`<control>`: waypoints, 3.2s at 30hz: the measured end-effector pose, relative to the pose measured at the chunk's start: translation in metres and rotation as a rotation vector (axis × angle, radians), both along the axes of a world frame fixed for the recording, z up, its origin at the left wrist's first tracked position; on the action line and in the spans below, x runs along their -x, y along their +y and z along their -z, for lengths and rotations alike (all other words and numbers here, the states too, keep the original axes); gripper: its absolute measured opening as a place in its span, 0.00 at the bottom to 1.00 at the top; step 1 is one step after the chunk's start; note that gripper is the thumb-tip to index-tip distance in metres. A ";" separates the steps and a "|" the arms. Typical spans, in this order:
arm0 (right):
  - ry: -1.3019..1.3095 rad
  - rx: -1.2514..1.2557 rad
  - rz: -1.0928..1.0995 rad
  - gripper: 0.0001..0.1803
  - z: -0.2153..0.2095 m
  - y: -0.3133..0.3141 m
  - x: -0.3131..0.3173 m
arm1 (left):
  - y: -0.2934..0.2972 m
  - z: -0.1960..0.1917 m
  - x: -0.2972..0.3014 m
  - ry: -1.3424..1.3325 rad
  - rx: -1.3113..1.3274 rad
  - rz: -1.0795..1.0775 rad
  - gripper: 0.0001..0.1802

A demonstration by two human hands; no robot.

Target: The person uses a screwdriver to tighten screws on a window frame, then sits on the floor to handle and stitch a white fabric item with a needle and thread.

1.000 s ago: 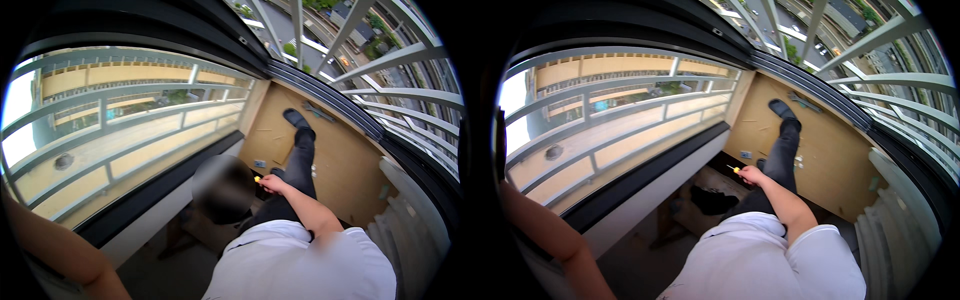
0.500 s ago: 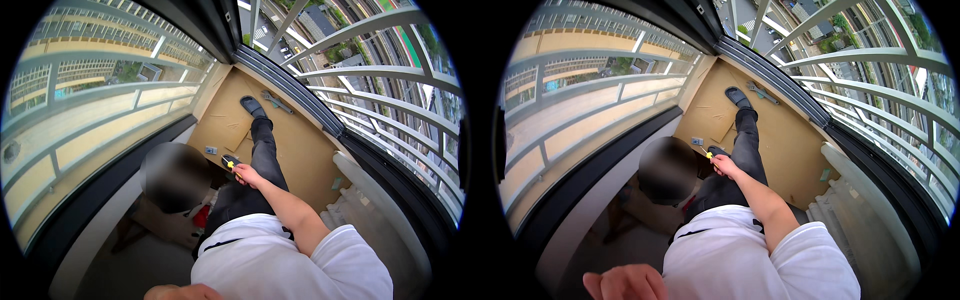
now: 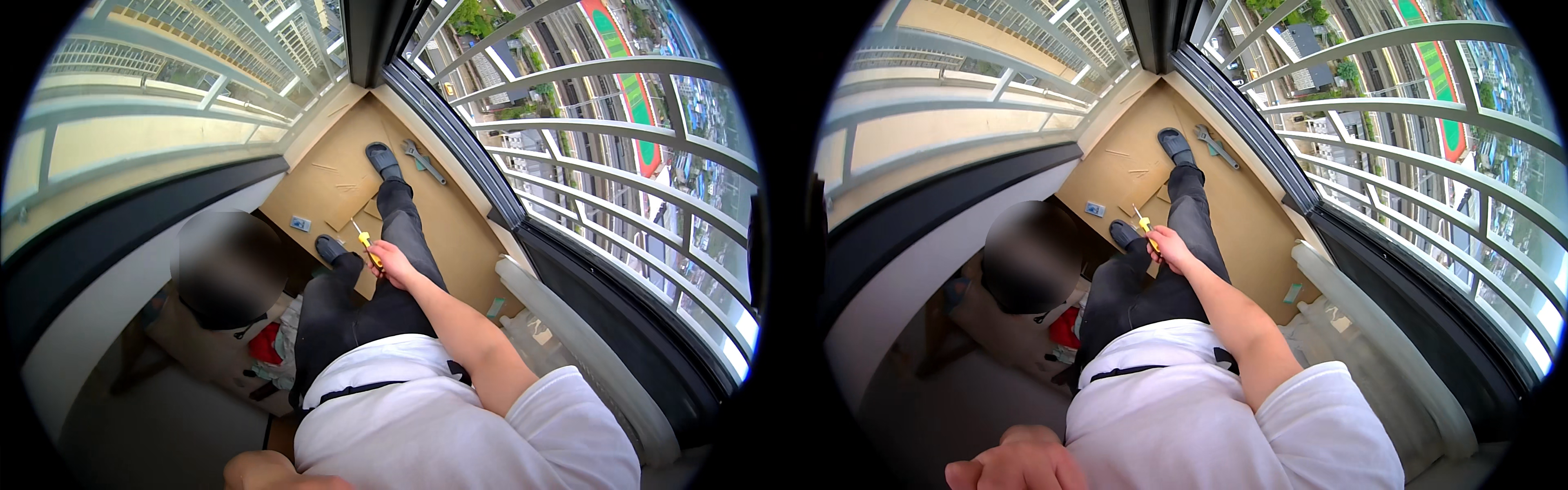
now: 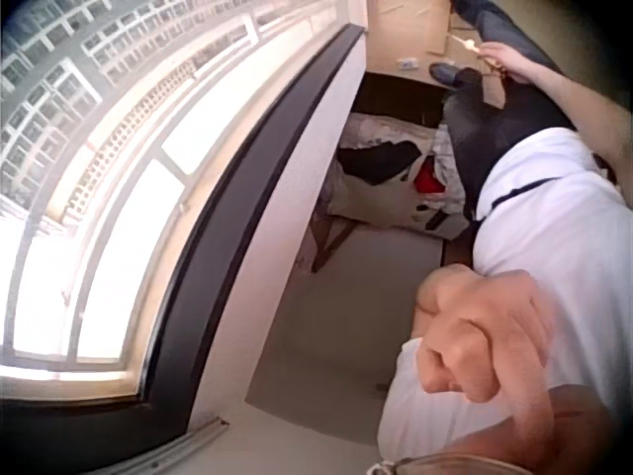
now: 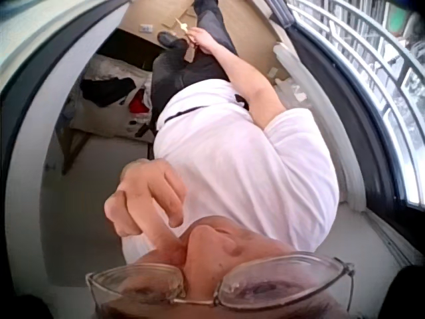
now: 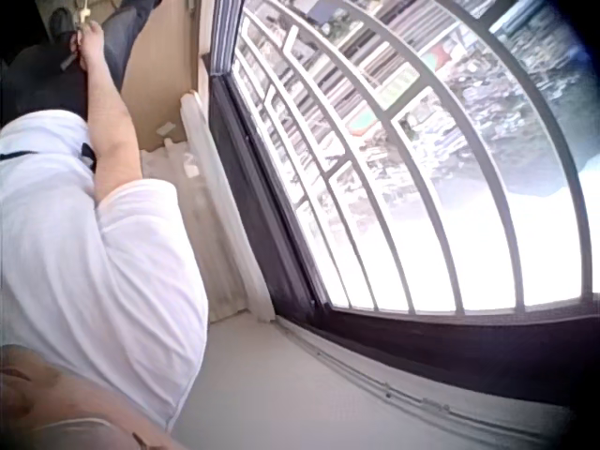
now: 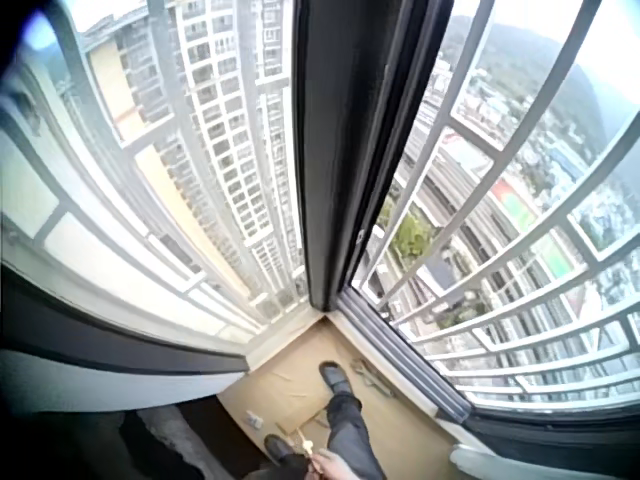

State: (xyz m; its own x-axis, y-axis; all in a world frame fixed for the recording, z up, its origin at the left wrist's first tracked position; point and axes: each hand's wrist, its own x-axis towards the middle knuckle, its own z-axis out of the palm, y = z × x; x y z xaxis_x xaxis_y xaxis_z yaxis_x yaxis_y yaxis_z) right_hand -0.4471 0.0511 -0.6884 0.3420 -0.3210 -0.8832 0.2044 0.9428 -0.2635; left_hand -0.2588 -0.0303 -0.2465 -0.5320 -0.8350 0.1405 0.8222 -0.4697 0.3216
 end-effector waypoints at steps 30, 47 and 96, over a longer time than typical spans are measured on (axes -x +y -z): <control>1.376 0.819 -0.879 0.19 0.280 -0.172 0.306 | 0.288 0.489 0.086 -2.289 -0.691 0.386 0.10; 1.100 1.336 -0.983 0.18 0.302 -0.360 0.217 | 0.304 0.494 0.076 -2.277 -0.736 0.231 0.09; 1.152 1.211 -1.038 0.05 0.318 -0.382 0.203 | 0.299 0.495 0.060 -2.224 -0.788 0.243 0.09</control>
State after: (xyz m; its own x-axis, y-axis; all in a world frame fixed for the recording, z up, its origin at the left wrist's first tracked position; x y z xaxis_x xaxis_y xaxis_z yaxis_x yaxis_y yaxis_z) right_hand -0.6498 -0.3312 -1.0069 0.2849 -0.9126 -0.2931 -0.9250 -0.1816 -0.3337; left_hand -0.3184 0.2689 -0.7411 0.5689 -0.3483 -0.7450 -0.4453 -0.8921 0.0771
